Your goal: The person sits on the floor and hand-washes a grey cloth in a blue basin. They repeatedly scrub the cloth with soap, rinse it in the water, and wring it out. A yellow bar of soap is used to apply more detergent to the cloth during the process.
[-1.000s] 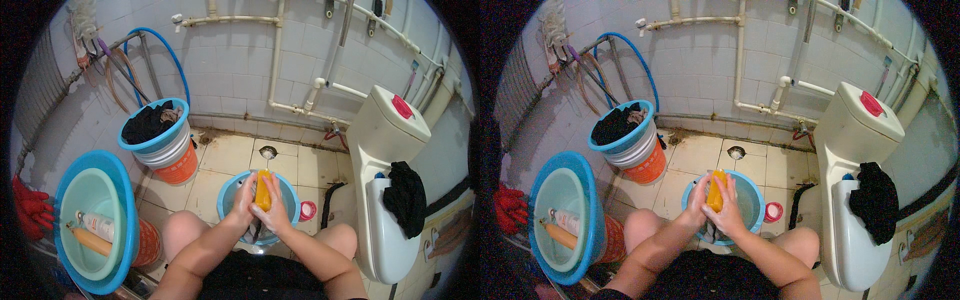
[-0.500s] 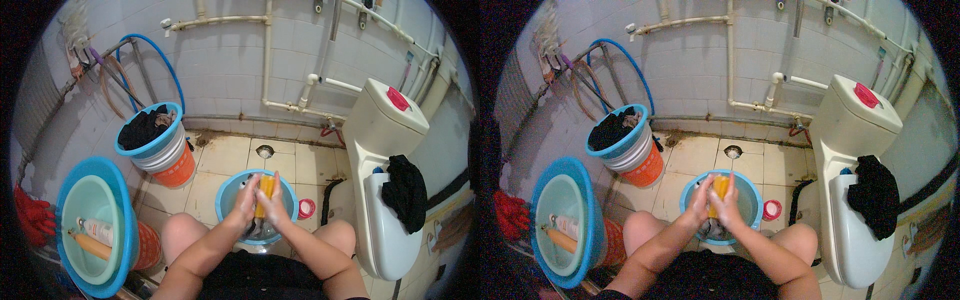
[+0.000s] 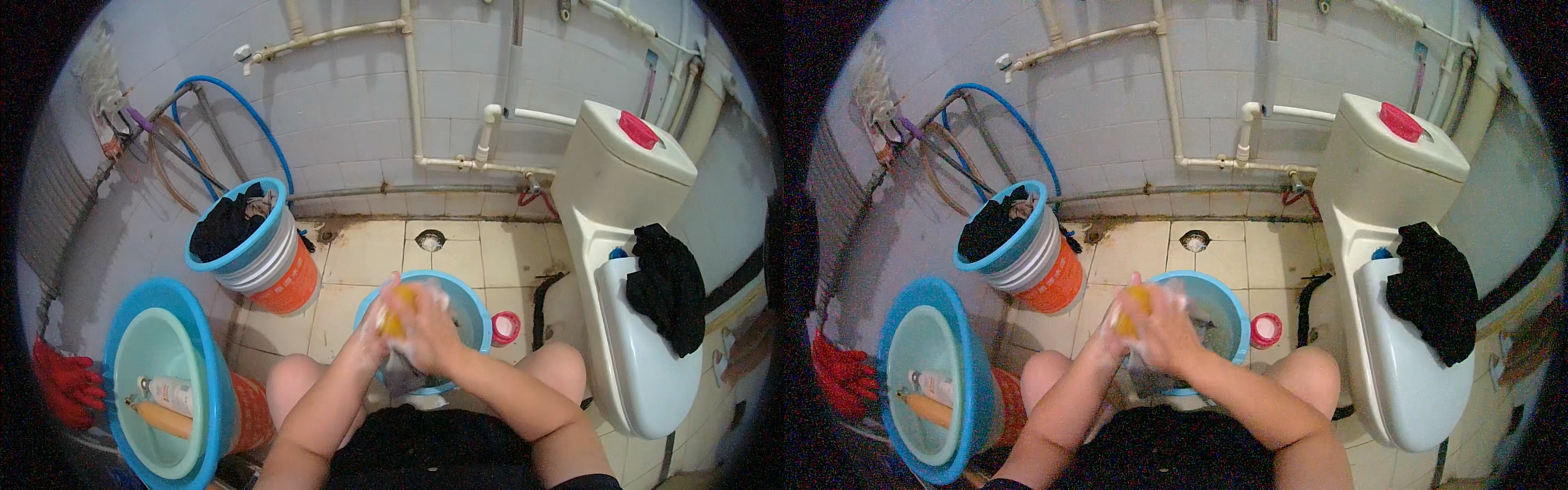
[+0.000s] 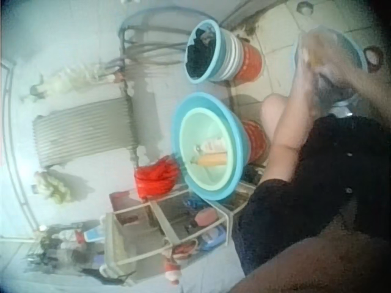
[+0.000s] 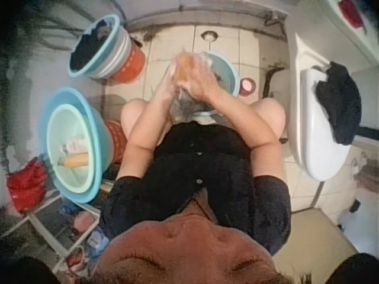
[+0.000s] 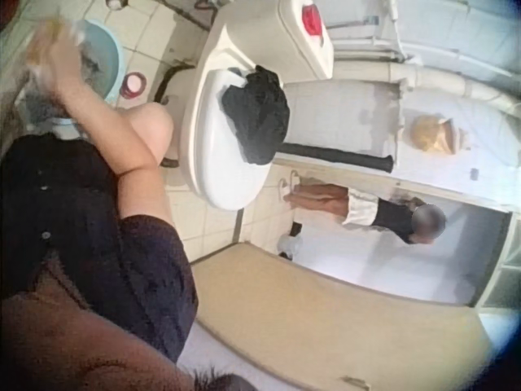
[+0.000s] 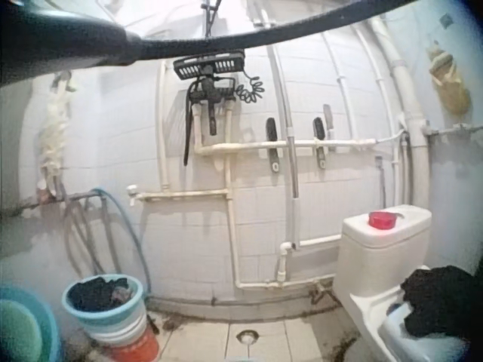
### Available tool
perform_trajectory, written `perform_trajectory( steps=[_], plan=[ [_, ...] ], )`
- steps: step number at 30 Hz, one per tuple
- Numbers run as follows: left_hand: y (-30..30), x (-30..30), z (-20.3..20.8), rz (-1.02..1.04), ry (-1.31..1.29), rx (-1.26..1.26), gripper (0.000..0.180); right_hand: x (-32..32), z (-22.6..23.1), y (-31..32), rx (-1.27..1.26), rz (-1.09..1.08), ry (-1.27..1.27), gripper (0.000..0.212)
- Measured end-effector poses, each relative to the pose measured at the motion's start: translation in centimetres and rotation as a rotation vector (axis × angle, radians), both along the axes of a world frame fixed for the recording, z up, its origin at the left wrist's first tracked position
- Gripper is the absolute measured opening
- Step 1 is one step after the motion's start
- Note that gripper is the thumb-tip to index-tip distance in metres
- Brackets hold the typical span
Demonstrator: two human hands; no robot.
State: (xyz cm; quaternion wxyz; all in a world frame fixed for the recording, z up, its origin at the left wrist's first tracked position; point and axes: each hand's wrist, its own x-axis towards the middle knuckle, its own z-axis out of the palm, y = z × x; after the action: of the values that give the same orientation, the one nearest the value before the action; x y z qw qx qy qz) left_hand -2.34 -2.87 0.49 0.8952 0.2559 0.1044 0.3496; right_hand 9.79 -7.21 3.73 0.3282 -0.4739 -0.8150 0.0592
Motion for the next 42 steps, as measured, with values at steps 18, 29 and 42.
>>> perform_trajectory(
  steps=[18, 29, 42],
  plan=[
    [-0.4, 0.8, 3.2, 0.192, -0.112, -0.145, 0.069, 4.4, -3.5, 5.8, -0.197, -0.202, 0.873, 0.054],
    [-0.4, 1.6, 0.6, 0.275, -0.034, -0.337, 0.052, 2.6, -3.9, 5.7, -0.299, -0.191, 0.566, 0.067],
    [3.4, -1.4, -2.1, 0.596, 0.135, -0.495, 0.029, 3.4, -2.4, -0.4, -0.926, 0.394, 0.389, 0.049]
  ],
)
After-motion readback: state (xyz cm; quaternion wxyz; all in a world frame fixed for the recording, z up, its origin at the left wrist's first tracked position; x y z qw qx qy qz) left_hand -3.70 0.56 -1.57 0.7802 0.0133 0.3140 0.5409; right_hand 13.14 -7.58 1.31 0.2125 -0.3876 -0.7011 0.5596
